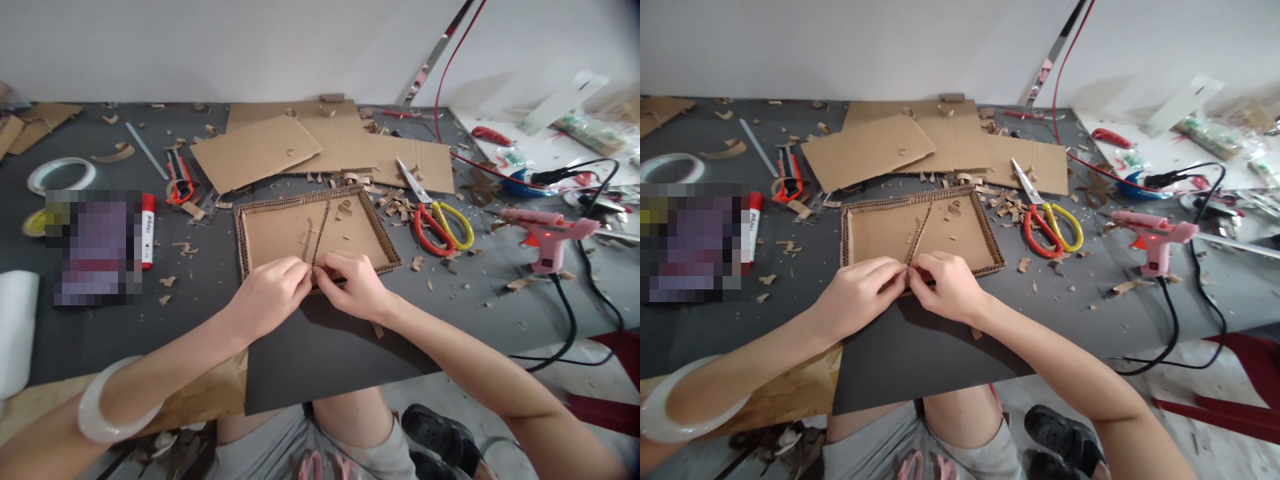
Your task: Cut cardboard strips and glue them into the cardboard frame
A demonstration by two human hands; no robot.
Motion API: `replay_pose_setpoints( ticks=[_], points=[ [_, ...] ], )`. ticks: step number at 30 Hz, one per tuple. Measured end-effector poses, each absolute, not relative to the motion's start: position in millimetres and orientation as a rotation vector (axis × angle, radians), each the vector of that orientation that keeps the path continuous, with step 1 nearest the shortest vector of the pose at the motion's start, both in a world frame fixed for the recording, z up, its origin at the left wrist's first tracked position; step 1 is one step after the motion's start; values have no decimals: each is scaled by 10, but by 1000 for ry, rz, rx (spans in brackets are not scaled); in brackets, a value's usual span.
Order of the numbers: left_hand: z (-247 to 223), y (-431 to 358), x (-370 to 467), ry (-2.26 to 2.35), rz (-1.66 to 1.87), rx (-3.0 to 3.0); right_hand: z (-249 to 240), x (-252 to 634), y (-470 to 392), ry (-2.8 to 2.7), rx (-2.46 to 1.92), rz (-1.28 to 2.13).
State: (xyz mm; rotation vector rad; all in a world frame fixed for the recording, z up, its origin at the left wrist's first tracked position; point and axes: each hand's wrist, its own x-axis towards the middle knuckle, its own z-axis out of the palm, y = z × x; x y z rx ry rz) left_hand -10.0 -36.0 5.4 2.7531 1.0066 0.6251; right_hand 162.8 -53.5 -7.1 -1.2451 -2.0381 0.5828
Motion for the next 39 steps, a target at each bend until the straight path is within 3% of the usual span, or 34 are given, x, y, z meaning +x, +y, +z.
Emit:
replay_pose_setpoints(
  ticks=[9, 39],
  points=[
    [58, -392, -107, 971, 594, 2894, -72, 1622, -536, -2003, -1227, 621],
    [128, -299, -84, 1080, 772, 2265, -60, 1621, -512, -1946, -1239, 599]
  ],
)
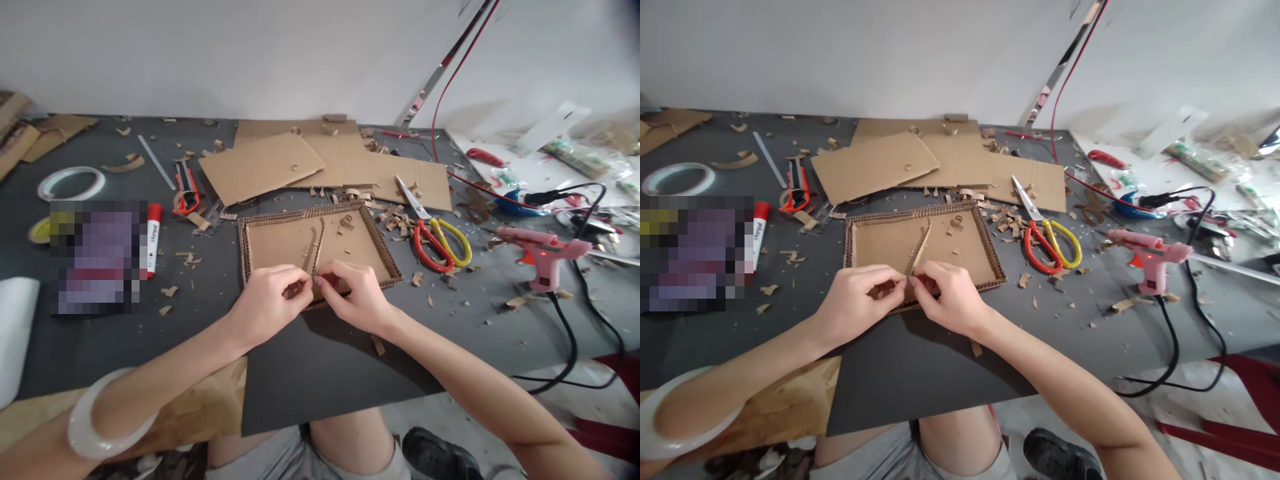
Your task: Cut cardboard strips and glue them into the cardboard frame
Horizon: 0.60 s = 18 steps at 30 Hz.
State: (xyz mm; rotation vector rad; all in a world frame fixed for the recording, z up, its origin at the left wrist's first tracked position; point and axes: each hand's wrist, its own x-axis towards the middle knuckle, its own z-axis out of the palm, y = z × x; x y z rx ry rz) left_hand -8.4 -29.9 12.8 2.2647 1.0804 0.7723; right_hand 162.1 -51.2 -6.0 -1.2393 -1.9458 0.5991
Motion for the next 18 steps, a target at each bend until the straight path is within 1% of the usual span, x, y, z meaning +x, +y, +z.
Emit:
replay_pose_setpoints(
  ticks=[5, 11, 18],
  points=[
    [161, -290, -88, 1056, 729, 2211, -43, 1639, -494, -2004, -1184, 597],
    [229, -239, -97, 1087, 715, 2145, 3, 1713, -458, -2060, -1185, 512],
    [229, -174, -150, 1136, 715, 2075, 41, 1808, -399, -1954, -1244, 409]
  ],
)
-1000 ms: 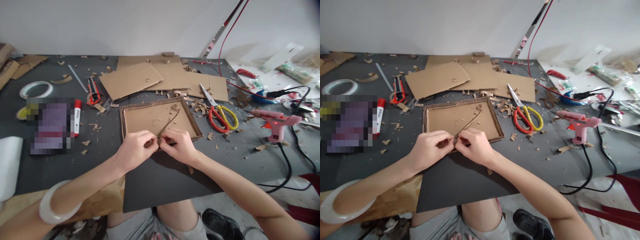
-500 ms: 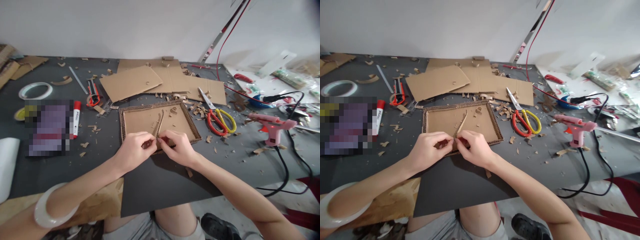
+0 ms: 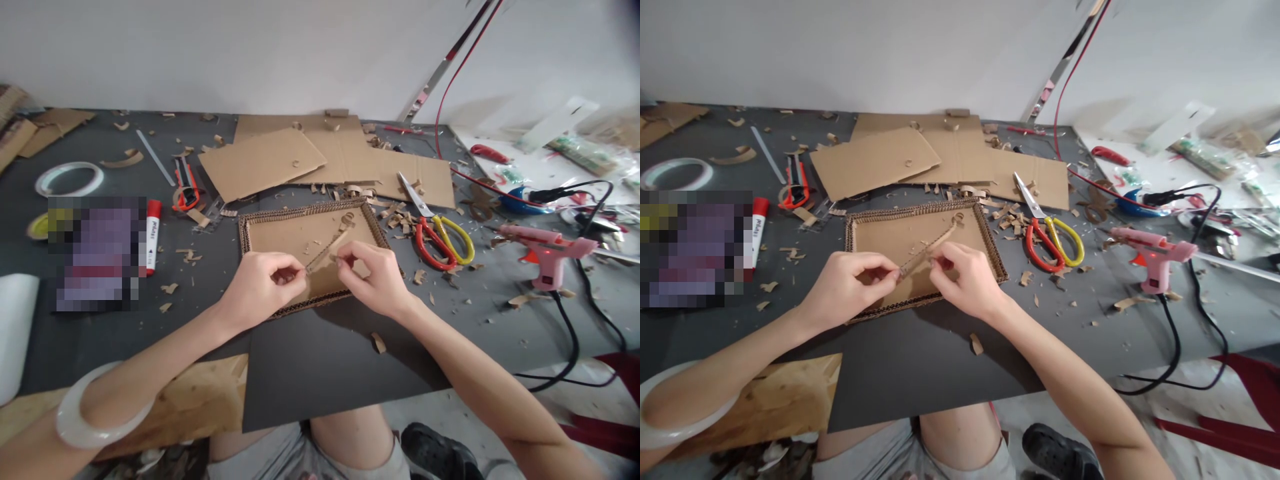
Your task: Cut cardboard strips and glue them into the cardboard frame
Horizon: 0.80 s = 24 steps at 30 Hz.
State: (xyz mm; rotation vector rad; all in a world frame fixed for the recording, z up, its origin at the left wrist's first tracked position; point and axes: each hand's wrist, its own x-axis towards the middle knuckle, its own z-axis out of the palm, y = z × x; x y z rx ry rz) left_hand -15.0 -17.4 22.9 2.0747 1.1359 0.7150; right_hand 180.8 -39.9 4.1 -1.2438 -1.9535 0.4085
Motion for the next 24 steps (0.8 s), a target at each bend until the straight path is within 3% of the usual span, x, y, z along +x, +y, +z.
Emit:
replay_pose_setpoints(
  ticks=[8, 14, 24],
  points=[
    [149, -164, -133, 1162, 641, 1931, 31, 1840, -365, -1815, -1356, 254],
    [151, -167, -116, 1085, 659, 1922, -34, 1816, -378, -2094, -1087, 317],
    [151, -199, -99, 1022, 707, 1921, -45, 1786, -390, -2140, -975, 87]
  ],
)
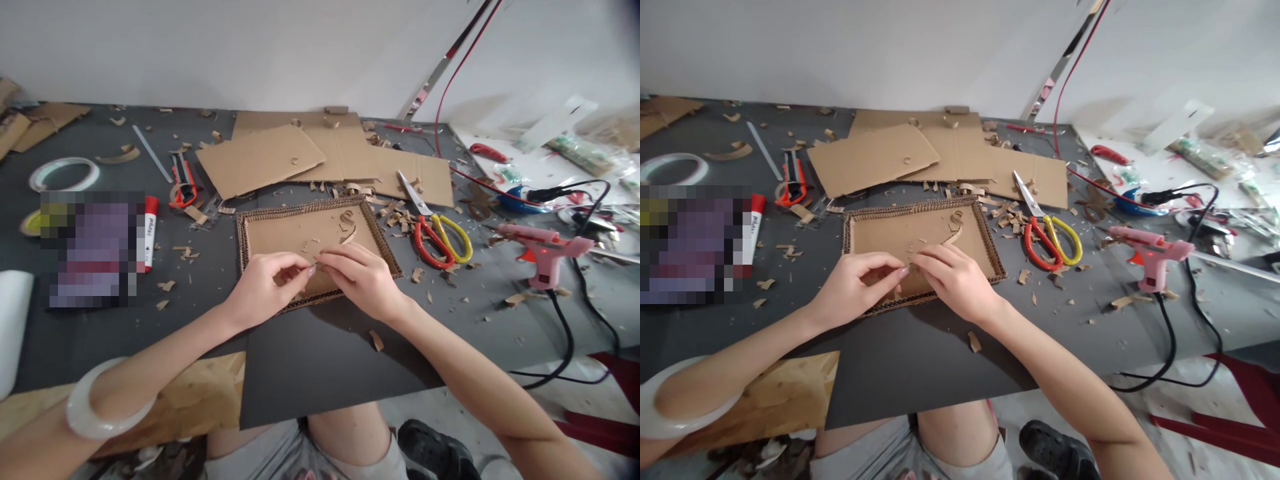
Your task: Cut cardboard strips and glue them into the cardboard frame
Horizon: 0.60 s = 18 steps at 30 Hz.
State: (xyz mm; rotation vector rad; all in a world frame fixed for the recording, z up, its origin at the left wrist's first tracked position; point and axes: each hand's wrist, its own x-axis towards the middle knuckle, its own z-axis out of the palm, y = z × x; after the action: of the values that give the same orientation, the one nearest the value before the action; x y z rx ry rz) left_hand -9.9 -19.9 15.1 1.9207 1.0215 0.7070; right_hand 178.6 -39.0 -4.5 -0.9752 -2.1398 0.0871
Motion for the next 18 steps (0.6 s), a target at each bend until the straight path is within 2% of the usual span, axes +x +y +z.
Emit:
replay_pose_setpoints(
  ticks=[11, 18],
  points=[
    [139, -271, -81, 1008, 840, 2090, -48, 1733, -453, -1996, -986, 75],
    [77, -274, -87, 905, 945, 2366, -14, 1691, -496, -1966, -973, 193]
  ],
)
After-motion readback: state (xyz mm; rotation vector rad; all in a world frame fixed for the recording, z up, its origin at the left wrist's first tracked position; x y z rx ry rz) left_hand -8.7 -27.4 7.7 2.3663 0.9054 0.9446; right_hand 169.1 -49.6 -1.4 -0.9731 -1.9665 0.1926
